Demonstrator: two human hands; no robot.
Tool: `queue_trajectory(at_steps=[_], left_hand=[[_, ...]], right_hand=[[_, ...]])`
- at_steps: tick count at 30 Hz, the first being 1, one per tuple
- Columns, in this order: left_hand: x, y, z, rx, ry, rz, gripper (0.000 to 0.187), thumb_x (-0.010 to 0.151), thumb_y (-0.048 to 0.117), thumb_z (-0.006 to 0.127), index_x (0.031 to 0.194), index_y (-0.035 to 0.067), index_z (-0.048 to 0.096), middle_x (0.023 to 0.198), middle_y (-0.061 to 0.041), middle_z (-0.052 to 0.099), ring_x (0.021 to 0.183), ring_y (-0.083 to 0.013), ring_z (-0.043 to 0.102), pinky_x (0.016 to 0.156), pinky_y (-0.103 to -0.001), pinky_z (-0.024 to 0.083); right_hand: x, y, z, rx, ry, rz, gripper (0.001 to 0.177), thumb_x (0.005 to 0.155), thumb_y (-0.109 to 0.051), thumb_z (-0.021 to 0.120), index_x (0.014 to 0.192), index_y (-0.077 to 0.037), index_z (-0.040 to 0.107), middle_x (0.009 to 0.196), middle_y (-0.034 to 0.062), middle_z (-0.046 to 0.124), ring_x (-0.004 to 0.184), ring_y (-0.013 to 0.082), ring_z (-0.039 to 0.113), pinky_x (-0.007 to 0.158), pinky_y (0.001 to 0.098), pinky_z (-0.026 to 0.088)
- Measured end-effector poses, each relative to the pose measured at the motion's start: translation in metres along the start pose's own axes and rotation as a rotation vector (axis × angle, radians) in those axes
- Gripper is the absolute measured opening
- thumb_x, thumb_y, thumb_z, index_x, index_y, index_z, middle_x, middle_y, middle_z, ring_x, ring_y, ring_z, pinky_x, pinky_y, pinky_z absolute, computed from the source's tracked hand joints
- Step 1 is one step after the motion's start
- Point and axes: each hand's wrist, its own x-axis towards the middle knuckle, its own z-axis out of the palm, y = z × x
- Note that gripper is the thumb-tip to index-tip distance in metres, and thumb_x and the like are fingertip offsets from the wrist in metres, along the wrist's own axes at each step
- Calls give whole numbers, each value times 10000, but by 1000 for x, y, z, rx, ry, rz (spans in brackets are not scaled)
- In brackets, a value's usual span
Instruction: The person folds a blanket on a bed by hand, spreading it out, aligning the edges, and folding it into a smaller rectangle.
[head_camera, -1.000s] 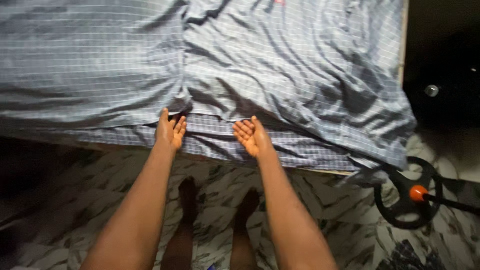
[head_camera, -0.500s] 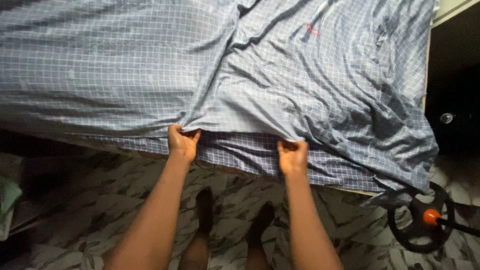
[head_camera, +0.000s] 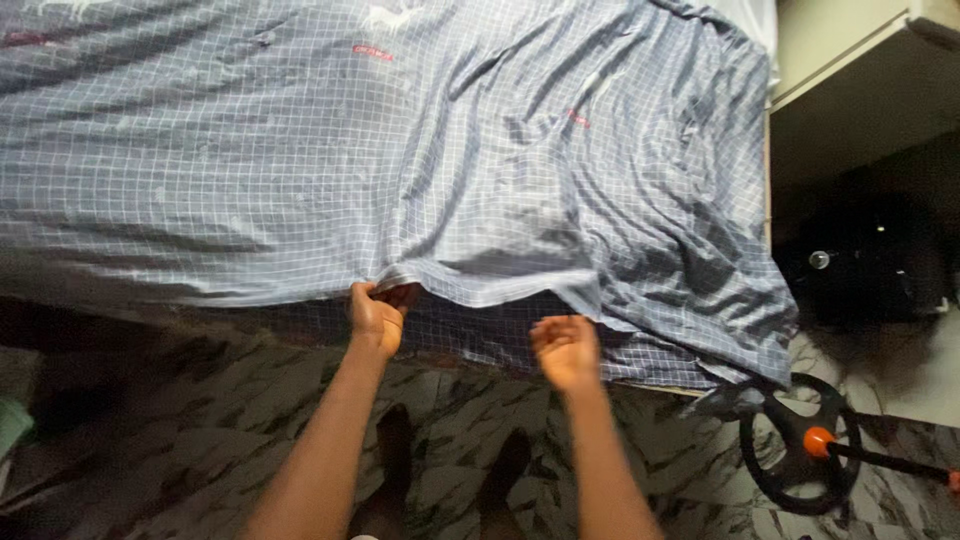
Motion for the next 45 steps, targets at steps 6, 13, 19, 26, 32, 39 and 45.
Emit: queue_trajectory(at_steps=[6, 13, 19, 26, 32, 39, 45], left_hand=[[-44, 10, 35, -181, -164, -31, 387, 959, 312, 438, 1120, -40, 462, 1146, -248, 597, 1102, -391, 645, 1034, -483, 569], [-59, 25, 22, 19, -97, -27, 466, 968, 333, 425, 1159, -82, 517, 1097, -241, 621, 1050, -358, 656, 997, -470, 564], [-61, 45, 0, -55, -126, -14, 380, 949, 276, 428, 1112, -63, 480, 1109, -229, 615, 1020, -348, 675, 976, -489, 593], [-65, 63, -8, 51, -82, -54, 403, 959, 302, 444, 1178, -35, 470, 1123, -217, 600, 1084, -351, 625, 1036, -507, 546], [-58, 63, -32, 16, -77, -95, 358, 970, 289, 502, 1190, 6, 483, 1141, -153, 588, 1104, -305, 600, 1083, -511, 491], [-54, 56, -64, 63, -132, -123, 248, 989, 233, 564, 1121, 25, 532, 1105, -160, 565, 1024, -318, 586, 1057, -575, 491], [-79, 65, -76, 138, -44, -230, 293, 1011, 213, 526, 1207, -5, 525, 1216, -176, 563, 1119, -331, 604, 1100, -566, 505]], right_hand=[[-17, 112, 90, -172, -72, 344, 1025, 895, -708, 518, 1574, 11, 248, 1618, 259, 337, 1486, 380, 368, 1166, 540, 418], [28, 152, 154, 125, -79, 304, 1095, 932, -835, 427, 1585, -15, 114, 1672, 267, 224, 1526, 372, 294, 1258, 494, 222], [90, 87, 144, 322, -22, 32, 613, 1020, -470, 432, 1417, -8, 503, 1430, 193, 601, 1335, 311, 566, 1157, 483, 399], [72, 44, 131, 77, 122, -31, 418, 1065, -298, 363, 1260, -56, 642, 1272, 139, 679, 1225, 296, 614, 1128, 517, 429], [19, 43, 59, 160, 112, -90, 443, 1098, -411, 445, 1339, -81, 617, 1358, 113, 654, 1284, 288, 587, 1132, 527, 383], [-74, 45, 47, 118, 249, -115, 383, 1048, -461, 522, 1224, -134, 616, 1184, 83, 663, 1068, 287, 634, 916, 526, 544], [-120, 66, 45, 101, 272, -137, 340, 1018, -423, 550, 1217, -156, 613, 1146, 82, 663, 996, 287, 638, 827, 488, 544]])
